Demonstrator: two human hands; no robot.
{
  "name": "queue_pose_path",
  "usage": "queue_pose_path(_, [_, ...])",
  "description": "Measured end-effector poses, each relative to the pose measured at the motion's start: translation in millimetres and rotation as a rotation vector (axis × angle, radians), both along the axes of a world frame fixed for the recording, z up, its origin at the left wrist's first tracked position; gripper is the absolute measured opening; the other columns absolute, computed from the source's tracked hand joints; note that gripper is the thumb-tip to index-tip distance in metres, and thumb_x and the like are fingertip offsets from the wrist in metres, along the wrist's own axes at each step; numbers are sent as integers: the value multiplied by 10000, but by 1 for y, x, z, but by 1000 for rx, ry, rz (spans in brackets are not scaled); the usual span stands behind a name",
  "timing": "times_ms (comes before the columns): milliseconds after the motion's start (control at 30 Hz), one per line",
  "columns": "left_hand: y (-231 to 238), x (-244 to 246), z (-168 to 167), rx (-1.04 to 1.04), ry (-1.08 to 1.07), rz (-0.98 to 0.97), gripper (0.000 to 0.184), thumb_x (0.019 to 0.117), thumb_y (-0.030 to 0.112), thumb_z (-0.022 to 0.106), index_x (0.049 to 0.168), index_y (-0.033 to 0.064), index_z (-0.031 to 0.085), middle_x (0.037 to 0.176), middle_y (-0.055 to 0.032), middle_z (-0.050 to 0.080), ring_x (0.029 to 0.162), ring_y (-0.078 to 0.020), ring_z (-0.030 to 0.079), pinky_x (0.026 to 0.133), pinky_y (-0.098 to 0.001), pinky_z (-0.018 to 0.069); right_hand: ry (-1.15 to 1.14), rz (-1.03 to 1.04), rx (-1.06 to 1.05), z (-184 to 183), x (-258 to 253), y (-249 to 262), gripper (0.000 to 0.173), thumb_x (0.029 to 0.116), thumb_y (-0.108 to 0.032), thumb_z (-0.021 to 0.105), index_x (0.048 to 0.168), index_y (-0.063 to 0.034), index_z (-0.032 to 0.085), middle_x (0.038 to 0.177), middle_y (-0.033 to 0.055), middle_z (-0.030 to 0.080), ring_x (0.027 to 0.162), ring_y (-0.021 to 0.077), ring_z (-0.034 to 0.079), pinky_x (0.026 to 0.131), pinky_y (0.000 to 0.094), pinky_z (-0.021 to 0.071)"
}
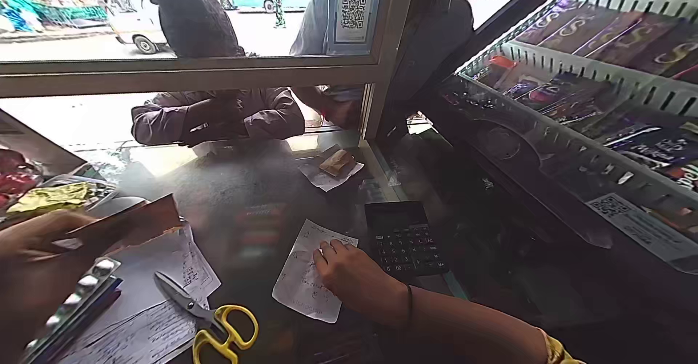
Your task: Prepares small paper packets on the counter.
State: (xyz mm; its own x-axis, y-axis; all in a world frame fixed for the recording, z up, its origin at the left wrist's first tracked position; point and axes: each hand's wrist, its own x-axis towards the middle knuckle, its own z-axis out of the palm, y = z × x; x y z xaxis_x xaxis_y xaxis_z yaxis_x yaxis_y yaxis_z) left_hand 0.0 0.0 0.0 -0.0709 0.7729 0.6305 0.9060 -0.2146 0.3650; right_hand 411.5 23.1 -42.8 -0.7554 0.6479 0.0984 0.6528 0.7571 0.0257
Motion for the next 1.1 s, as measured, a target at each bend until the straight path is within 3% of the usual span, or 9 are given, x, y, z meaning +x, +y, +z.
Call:
queue_pose_path(67, [5,50,-1,-12,215,-43,344,957,261,692,928,-82,701,855,-253,691,737,-408,684,648,-593,520,31,-4,-3,-1,1,0,298,934,50,569,1207,120,665,1171,292,691,1066,407,705,801,457,588])
queue_pose_path(100, [9,66,-6,5,305,-100,310,945,236,691,904,-70,707,827,-245,690,706,-413,692,601,-583,521,55,3,21,-4,2,1,287,917,46,591,1182,113,680,1149,285,699,1039,400,715,779,453,593])
queue_pose_path(233, [21,105,-13,-105,251,-386,320,859,304,765,766,7,690,662,-98,648,597,-193,648,557,-349,511,142,43,97,-13,4,4,280,845,37,684,1119,94,708,1081,262,718,956,387,735,723,453,607])
queue_pose_path(367, [27,101,10,-495,-74,-444,153,884,169,770,950,31,758,842,-29,748,785,-45,690,775,-259,556,185,66,166,-16,6,8,334,776,25,719,1102,94,716,1032,236,740,893,363,750,695,438,608])
queue_pose_path(467, [28,96,24,-526,-188,-473,151,904,43,699,1045,25,747,938,-9,748,870,17,683,830,-188,562,201,71,190,-18,7,10,345,744,9,743,1079,88,730,1008,227,747,872,358,753,675,432,608])
queue_pose_path(633, [33,120,18,-175,-422,-467,118,763,-31,789,851,32,742,854,8,729,745,-20,697,650,-189,596,360,80,179,-14,8,14,314,752,81,728,1060,27,755,1031,238,713,802,348,740,631,414,610])
queue_pose_path(733, [35,150,23,-403,-824,-456,157,857,-109,696,928,21,647,802,-5,742,692,-52,704,638,-216,589,580,87,182,0,7,21,370,867,24,561,1195,-9,729,908,161,683,646,262,686,521,343,556])
queue_pose_path(867, [39,183,13,-613,-1145,-309,299,938,-7,687,1220,14,590,907,-61,741,744,-100,724,658,-234,599,776,67,-35,18,12,22,221,963,-118,589,1143,-30,682,964,79,767,822,89,751,724,193,595])
queue_pose_path(1100, [41,193,-22,-596,-1140,-210,214,894,85,775,1045,23,637,787,-58,748,628,-72,695,521,-198,517,731,2,-47,21,26,25,267,938,-133,593,1127,-45,759,961,92,760,761,94,722,664,195,582])
